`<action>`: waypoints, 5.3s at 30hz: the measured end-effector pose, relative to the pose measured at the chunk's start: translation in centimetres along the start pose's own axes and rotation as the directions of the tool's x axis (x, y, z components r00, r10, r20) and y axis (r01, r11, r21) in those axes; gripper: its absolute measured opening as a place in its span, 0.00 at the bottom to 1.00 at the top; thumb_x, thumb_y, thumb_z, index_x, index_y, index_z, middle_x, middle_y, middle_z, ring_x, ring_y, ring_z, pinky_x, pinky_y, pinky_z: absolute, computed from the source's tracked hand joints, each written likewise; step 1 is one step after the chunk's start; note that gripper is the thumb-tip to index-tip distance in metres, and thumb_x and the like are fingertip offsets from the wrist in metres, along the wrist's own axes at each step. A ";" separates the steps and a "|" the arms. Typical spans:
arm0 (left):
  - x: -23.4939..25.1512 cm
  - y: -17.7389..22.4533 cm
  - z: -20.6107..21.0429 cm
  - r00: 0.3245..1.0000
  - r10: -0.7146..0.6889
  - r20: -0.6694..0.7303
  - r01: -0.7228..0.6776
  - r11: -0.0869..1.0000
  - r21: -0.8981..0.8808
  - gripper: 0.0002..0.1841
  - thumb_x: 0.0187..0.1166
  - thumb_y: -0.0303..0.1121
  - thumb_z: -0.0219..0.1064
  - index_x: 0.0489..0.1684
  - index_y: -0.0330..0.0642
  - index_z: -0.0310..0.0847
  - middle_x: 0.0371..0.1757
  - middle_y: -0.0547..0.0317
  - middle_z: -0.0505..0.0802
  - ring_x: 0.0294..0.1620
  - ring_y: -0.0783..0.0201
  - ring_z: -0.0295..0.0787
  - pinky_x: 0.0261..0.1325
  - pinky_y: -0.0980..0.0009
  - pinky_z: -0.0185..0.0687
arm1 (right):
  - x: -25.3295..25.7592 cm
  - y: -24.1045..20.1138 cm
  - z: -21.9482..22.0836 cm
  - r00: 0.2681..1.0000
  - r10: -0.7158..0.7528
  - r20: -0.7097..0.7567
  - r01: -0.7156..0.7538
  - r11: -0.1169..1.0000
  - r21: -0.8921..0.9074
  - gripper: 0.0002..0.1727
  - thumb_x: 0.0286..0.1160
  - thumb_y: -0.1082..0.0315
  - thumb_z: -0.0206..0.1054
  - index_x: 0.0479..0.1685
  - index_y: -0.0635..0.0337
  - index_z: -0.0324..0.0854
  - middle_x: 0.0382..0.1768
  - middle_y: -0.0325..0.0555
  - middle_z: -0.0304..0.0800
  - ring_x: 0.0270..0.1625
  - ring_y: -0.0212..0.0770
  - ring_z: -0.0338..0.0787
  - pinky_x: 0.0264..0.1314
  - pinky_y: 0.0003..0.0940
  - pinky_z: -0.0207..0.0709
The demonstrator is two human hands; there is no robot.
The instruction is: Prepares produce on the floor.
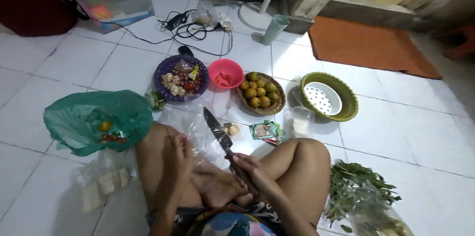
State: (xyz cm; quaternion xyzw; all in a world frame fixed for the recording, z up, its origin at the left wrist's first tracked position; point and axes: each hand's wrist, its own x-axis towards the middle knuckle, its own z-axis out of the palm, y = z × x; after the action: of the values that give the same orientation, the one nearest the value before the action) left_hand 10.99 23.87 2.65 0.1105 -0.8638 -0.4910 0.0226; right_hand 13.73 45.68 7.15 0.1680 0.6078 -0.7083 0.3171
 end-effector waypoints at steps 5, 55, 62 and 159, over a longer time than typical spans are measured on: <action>-4.3 -1.8 -9.6 0.946 -0.323 -0.034 0.324 0.946 0.030 0.23 0.93 0.37 0.50 0.68 0.20 0.68 0.36 0.40 0.87 0.27 0.56 0.85 0.32 0.58 0.84 | 1.0 1.8 4.4 0.928 0.082 0.365 -0.053 0.995 -0.089 0.15 0.91 0.62 0.48 0.57 0.60 0.77 0.29 0.32 0.83 0.20 0.24 0.79 0.24 0.20 0.77; -1.3 -9.1 -4.1 0.972 0.208 0.114 -0.235 0.786 0.572 0.33 0.89 0.58 0.44 0.87 0.50 0.69 0.91 0.48 0.67 0.92 0.37 0.55 0.83 0.21 0.32 | 0.6 4.9 -2.5 0.960 0.208 0.187 -0.216 0.976 0.024 0.17 0.92 0.65 0.39 0.54 0.60 0.74 0.21 0.31 0.77 0.13 0.23 0.73 0.16 0.16 0.73; -1.1 -8.9 -3.9 0.979 0.174 0.105 -0.203 0.828 0.522 0.26 0.91 0.42 0.41 0.84 0.60 0.74 0.90 0.54 0.69 0.92 0.37 0.54 0.85 0.22 0.31 | -0.8 4.8 -3.6 0.947 0.211 0.241 -0.201 0.977 -0.063 0.15 0.90 0.63 0.43 0.52 0.56 0.75 0.23 0.30 0.78 0.15 0.22 0.74 0.17 0.15 0.71; -0.8 -9.6 -4.2 0.985 0.173 0.025 -0.171 0.922 0.347 0.29 0.92 0.42 0.35 0.76 0.52 0.83 0.83 0.62 0.79 0.92 0.41 0.58 0.87 0.27 0.26 | 8.5 4.2 -2.3 0.931 0.218 0.292 -0.244 0.968 0.056 0.26 0.96 0.59 0.30 0.59 0.64 0.74 0.21 0.33 0.78 0.13 0.23 0.72 0.15 0.15 0.69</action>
State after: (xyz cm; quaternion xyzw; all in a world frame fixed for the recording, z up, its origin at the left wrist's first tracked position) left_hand 14.06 15.77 -3.36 0.0381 -0.9433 -0.3262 0.0482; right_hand 9.80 45.59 -1.80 0.1494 0.4988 -0.7099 0.4742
